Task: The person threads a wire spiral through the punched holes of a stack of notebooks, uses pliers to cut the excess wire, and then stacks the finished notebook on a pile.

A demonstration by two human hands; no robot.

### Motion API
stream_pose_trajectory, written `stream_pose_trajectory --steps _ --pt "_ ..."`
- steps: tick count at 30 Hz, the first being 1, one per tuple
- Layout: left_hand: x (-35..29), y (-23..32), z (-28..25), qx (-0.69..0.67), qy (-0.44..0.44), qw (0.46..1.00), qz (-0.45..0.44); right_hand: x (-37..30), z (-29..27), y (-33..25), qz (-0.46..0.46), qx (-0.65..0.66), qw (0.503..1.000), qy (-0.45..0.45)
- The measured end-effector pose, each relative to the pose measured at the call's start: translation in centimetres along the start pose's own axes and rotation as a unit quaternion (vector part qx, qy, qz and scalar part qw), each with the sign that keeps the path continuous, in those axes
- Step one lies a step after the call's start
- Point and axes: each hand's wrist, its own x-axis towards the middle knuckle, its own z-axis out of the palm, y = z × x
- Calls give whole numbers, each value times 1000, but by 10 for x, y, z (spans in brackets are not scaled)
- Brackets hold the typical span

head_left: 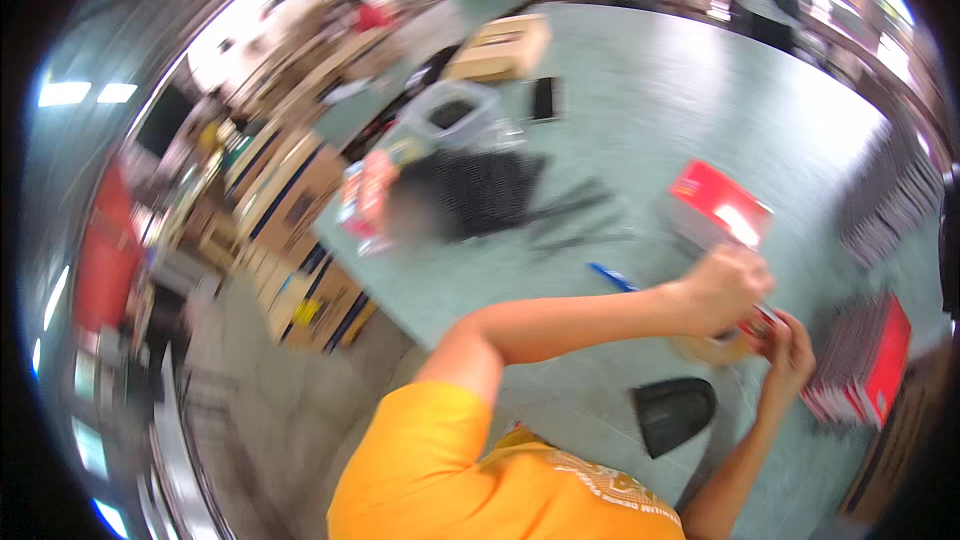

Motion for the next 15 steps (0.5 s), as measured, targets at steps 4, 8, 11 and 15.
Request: stream_pose_trajectory --steps 4,8,11,15 --pt "-29 -7 7 50 38 997 -43 -3 20 13 -4 27 999 -32" --pt "-33 -8 9 30 5 998 -53 -4 19 11 3 5 1000 -26" --pt "-29 -6 7 29 -6 999 -40 -2 14 10 9 5 999 -39" --pt "-20 -1 18 18 1 999 -35 -5 16 8 12 11 999 -32"
